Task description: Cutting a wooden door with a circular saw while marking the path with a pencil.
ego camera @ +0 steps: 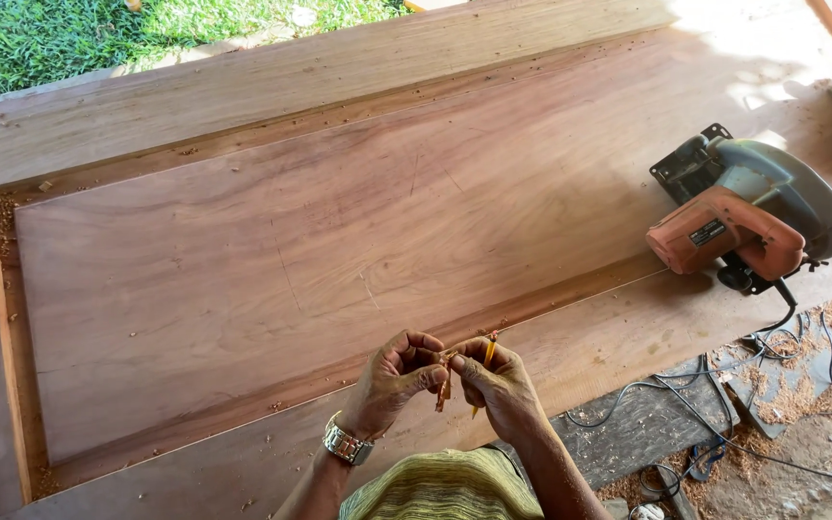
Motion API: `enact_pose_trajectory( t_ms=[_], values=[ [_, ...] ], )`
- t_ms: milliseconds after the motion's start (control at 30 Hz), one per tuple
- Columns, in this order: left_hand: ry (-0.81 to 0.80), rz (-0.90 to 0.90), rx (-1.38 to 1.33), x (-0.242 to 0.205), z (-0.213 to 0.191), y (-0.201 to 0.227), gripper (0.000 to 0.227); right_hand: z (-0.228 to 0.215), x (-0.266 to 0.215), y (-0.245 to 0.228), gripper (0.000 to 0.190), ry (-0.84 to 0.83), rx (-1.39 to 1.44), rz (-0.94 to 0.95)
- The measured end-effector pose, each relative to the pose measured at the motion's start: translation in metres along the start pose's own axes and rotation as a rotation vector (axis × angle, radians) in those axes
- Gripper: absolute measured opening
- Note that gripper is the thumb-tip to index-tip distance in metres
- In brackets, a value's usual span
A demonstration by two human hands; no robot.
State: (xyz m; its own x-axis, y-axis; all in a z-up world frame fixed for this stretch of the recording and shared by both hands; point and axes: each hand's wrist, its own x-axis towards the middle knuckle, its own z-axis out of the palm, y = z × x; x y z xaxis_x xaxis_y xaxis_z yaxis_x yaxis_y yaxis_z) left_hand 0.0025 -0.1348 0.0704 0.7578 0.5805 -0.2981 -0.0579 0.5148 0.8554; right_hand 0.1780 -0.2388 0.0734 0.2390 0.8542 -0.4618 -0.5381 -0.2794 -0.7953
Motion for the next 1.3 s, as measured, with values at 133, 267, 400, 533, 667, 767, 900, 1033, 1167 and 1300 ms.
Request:
enact_pose_trajectory(
  t_ms=[133,267,400,533,667,767,900,1033,1167,1300],
  values=[
    [-0.033,-0.039,-0.077,-0.005,0.012,0.019,0.046,-0.002,-0.001,0.005,0.018,0.009,-0.004,-0.040],
    [-0.105,-0.109,-0.096,-0.009,0.016,0.022,0.051,0.004,-0.005,-0.006,0.019,0.032,-0.047,-0.081],
    [-0.099,-0.149,-0.135,-0.009,0.014,-0.001,0.044,0.008,-0.006,-0.013,0.022,0.052,-0.085,-0.099],
    [-0.049,-0.136,-0.077,-0.010,0.014,0.001,0.040,0.003,-0.011,-0.010,0.024,0.067,-0.127,-0.122],
    [-0.026,-0.115,0.027,-0.013,0.008,0.009,0.034,0.009,-0.021,-0.014,0.025,0.047,-0.113,0.031],
    [-0.050,-0.131,0.034,-0.010,-0.001,0.009,0.032,0.009,-0.019,-0.007,0.026,0.032,-0.062,0.056],
    [-0.090,-0.167,0.043,-0.009,-0.009,-0.004,0.027,0.004,-0.017,0.003,0.019,-0.034,0.021,0.033],
    [-0.136,-0.139,0.019,-0.010,-0.007,-0.002,0.025,0.006,-0.015,0.000,0.015,-0.033,0.104,0.089],
    [-0.081,-0.102,0.091,-0.014,0.000,0.009,0.027,0.012,-0.013,-0.001,0.018,0.012,0.081,0.056],
    [0.075,-0.056,0.209,-0.015,0.014,0.029,0.033,0.007,-0.006,0.012,0.016,0.087,0.051,0.017]
  ],
)
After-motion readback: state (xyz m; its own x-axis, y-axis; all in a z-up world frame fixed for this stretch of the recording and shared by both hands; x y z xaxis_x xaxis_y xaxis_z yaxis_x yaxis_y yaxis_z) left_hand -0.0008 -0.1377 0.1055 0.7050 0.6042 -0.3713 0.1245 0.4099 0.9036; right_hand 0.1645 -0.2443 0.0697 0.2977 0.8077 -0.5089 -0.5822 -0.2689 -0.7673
